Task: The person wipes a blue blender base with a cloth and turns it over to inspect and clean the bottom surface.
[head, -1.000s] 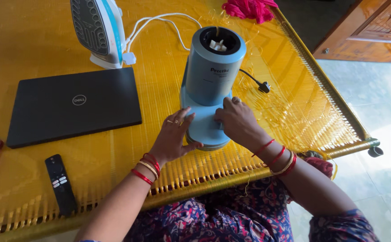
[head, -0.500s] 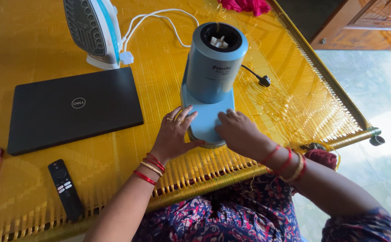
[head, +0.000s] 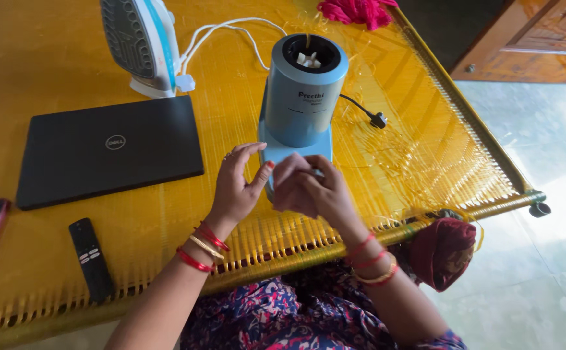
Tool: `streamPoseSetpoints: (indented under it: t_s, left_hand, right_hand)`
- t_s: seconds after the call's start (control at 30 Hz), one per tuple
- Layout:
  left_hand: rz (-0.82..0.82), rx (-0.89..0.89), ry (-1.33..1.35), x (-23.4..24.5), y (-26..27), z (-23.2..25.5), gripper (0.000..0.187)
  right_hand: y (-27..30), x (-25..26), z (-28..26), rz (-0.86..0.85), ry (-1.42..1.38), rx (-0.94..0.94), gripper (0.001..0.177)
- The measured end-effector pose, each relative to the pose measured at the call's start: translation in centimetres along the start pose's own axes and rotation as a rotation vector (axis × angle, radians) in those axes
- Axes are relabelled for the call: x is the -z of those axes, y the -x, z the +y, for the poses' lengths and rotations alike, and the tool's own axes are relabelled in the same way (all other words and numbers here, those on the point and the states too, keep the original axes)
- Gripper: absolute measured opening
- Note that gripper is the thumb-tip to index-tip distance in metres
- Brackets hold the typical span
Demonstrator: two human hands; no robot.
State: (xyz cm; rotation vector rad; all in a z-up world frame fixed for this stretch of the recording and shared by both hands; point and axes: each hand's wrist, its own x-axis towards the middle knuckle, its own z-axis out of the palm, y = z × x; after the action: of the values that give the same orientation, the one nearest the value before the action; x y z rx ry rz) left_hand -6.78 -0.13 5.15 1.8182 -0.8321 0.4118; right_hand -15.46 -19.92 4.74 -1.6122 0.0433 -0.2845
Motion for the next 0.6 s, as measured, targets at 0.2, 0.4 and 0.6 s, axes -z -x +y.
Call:
streamPoseSetpoints:
  t_s: [0.2,0.4,0.6]
  left_hand:
    - [-0.062,0.141,0.081,0.9,-0.9,2.5,0.032]
    - [-0.244,0.074,-0.173,-0.6,-3.1,2.0,0.014]
    - [-0.372,-0.215,-0.526,-7.4,-4.1,0.1,0.018]
  right_hand:
    - [-1.5,-4.0,1.2,-0.011,-0.088,0.05,0.025]
    - [-0.1,1.2,1.6,0.299,0.403,0.174,0.029]
    - [0.0,5.5,3.1,0.387,0.461,0.24,0.028]
